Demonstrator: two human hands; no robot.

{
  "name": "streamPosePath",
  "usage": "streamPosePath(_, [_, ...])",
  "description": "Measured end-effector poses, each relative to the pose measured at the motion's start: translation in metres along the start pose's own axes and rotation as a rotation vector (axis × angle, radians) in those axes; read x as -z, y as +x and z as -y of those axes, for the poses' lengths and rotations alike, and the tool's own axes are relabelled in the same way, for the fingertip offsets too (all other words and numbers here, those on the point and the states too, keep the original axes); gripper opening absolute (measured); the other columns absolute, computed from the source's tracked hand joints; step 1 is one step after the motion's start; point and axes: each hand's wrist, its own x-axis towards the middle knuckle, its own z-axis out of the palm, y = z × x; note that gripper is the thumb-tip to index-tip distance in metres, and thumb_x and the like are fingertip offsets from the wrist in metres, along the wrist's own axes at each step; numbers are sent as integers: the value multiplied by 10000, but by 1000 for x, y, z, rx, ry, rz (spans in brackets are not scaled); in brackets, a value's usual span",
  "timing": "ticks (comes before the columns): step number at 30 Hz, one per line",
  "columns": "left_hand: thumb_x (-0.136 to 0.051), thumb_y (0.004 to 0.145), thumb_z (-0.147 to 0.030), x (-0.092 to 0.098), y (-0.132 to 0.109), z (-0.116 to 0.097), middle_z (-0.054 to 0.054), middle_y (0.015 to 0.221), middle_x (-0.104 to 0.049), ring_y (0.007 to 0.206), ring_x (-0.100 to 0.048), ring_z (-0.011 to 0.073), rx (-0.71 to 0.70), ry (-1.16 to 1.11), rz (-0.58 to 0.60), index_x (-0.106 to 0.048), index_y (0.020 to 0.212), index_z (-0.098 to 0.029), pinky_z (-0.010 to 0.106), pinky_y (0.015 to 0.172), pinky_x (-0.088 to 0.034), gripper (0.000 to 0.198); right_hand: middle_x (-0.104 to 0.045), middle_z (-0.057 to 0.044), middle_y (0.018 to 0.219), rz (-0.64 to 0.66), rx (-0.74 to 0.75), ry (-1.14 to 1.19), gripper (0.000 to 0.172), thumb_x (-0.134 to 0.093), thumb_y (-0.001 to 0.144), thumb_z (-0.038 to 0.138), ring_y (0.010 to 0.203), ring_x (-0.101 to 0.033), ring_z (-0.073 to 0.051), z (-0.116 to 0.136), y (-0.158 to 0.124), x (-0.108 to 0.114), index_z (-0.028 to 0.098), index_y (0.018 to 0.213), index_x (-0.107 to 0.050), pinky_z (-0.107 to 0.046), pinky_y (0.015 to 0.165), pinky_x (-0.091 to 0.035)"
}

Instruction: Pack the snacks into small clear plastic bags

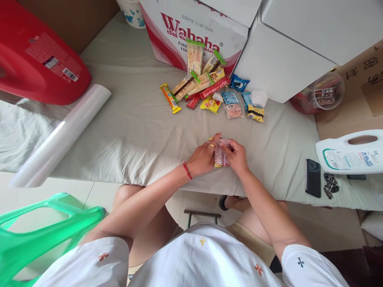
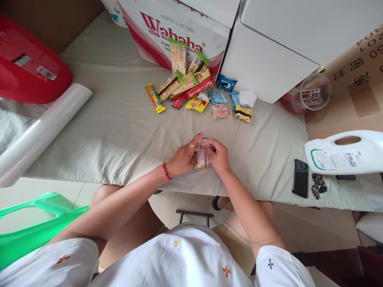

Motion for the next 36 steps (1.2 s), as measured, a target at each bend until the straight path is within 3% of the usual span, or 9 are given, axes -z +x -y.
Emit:
streamPosePath(5, [-538,729,-81,7,-7,-8,88,1350,-749,1180,-738,266,53,-142,-15,-18,1707,-216,402,979,-588,1117,-649,-11,830,-141,54,-113,308,-655,915,531,738,-579,-169,-9,1,-13,225,887,-680,-293,696,-505])
streamPosePath(9, [-579,842,-159,7,-10,-13,77,1276,-770,1063,-765,244,60,-186,-95,-130,1694,-240,402,977,-590,967,-671,-48,1023,-151,26,-185,385,-660,910,562,737,-575,-152,-13,6,-14,217,1081,-663,-294,719,-532])
streamPosePath(12, [-562,902,-190,1,-10,-15,99,1421,-684,1314,-661,265,13,-128,-190,-350,1604,-255,438,1117,-529,736,-666,-108,1204,-89,20,-249,506,-642,923,552,833,-624,-168,-16,16,-12,203,1289,-627,-313,781,-556])
streamPosePath(15, [-555,877,-160,-5,-10,-14,132,1460,-608,1512,-457,295,-50,-35,-290,-476,1473,-230,499,1233,-419,605,-662,-139,1239,-31,36,-337,470,-587,956,474,994,-667,-213,-17,24,-11,183,1320,-646,-351,877,-561])
streamPosePath(19, [-691,822,-240,-5,-5,-17,216,1424,-529,1439,-448,375,205,119,-364,-473,1474,-139,555,1210,-398,695,-661,-124,1159,-47,12,-434,362,-590,930,377,973,-673,-223,-13,30,-14,195,1213,-723,-392,935,-546])
streamPosePath(22, [-721,858,-369,3,4,-20,241,1404,-541,1364,-469,417,406,228,-289,-537,1440,-81,574,1176,-395,675,-651,-78,1001,-50,-32,-306,273,-636,891,416,862,-650,-204,-11,31,-16,202,1021,-744,-377,874,-554])
streamPosePath(27, [-546,1015,-376,12,17,-20,194,1222,-684,1186,-606,378,410,296,-168,-678,1163,-128,519,1042,-460,317,-634,-18,887,-81,-80,55,313,-723,820,527,692,-573,-148,-9,24,-18,227,880,-654,-304,659,-530])
streamPosePath(31, [-468,1068,-365,12,16,-13,92,890,-701,862,-682,273,398,153,-249,-604,1051,-183,388,825,-495,228,-581,34,740,-20,-141,277,388,-753,797,598,565,-456,-116,1,15,-23,249,866,-595,-248,465,-380])
streamPosePath(36, [-489,1068,-346,11,18,-3,-15,726,-585,637,-579,167,308,-248,-414,-473,970,-234,297,635,-413,149,-524,60,705,-68,-121,465,456,-812,779,640,510,-362,-82,12,8,-32,245,862,-600,-239,422,-290])
